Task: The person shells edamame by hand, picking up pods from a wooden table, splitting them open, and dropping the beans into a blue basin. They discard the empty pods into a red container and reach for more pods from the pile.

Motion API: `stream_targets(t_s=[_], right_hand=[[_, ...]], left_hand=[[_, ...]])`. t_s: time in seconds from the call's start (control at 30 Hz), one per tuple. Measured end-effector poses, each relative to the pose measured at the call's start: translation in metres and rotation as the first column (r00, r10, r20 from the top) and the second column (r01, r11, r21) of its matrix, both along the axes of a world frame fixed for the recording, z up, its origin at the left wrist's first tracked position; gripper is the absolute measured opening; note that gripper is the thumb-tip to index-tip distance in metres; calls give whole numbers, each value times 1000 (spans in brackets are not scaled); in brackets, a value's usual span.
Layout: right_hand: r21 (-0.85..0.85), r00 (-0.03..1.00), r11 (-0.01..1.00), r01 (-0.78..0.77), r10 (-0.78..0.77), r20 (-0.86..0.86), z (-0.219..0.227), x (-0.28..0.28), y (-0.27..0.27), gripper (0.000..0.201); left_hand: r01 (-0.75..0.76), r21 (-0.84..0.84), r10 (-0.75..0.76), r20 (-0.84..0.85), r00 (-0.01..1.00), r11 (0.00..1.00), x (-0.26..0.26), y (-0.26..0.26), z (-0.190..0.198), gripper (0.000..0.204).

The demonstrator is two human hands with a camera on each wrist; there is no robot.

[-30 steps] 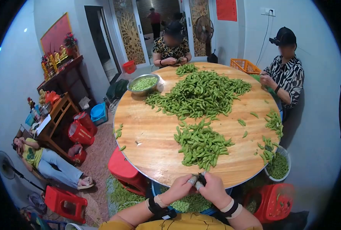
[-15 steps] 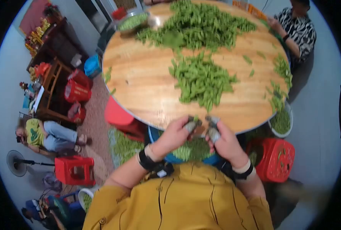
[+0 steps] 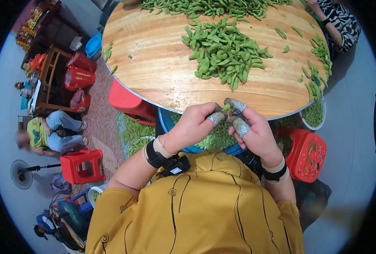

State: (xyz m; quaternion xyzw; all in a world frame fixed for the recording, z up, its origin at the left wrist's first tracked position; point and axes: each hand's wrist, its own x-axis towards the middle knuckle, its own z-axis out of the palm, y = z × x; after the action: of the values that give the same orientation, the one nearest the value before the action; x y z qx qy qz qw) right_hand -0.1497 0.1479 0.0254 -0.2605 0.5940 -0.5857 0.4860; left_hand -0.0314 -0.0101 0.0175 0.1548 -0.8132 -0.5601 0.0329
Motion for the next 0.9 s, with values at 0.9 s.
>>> stream_targets(t_s=[0.9], right_hand=[[76, 910, 997, -27, -7, 414, -9, 6, -1, 32]], left_hand=[[86, 468, -114, 30, 993, 880, 12, -9, -18, 15]])
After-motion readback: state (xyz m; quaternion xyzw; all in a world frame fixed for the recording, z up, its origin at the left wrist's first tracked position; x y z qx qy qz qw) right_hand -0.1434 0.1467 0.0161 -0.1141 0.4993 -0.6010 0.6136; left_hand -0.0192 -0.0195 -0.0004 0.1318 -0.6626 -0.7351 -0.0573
